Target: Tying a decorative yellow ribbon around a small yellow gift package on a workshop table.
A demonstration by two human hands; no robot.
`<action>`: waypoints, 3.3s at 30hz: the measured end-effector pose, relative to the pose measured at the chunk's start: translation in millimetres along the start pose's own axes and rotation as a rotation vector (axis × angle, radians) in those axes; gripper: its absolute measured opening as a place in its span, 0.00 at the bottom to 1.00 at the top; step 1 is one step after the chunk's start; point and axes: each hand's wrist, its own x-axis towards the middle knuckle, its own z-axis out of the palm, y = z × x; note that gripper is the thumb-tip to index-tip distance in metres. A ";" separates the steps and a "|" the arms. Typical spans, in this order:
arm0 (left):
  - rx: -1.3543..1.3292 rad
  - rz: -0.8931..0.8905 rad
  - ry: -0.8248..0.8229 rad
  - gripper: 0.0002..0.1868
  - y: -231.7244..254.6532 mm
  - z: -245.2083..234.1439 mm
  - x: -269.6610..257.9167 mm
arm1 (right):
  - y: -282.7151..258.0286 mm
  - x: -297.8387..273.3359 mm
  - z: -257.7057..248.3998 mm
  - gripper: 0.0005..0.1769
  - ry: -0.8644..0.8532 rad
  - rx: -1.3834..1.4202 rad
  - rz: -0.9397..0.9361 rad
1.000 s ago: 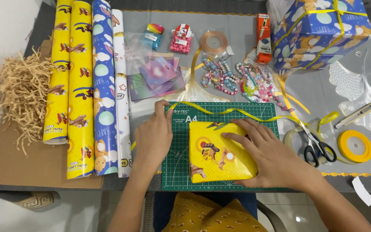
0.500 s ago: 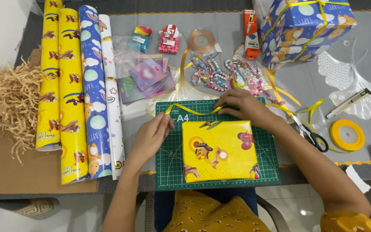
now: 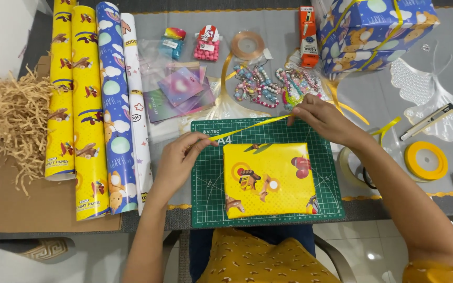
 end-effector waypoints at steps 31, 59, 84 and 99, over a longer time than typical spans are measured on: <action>0.509 -0.133 -0.256 0.18 -25.2 9.9 -20.5 | -90.6 -95.1 -3.5 0.67 -0.131 -0.377 -0.376; -0.138 0.088 -0.083 0.19 -8.1 3.3 -39.7 | -96.7 -57.7 41.7 0.61 -0.082 -0.624 -0.393; -0.343 0.107 -0.040 0.22 5.9 -12.1 -34.2 | -14.0 -103.1 44.8 0.17 0.092 -0.556 -0.282; 0.182 0.367 -0.506 0.10 47.6 0.9 -1.4 | -17.3 -115.2 61.5 0.11 0.234 -0.695 -0.242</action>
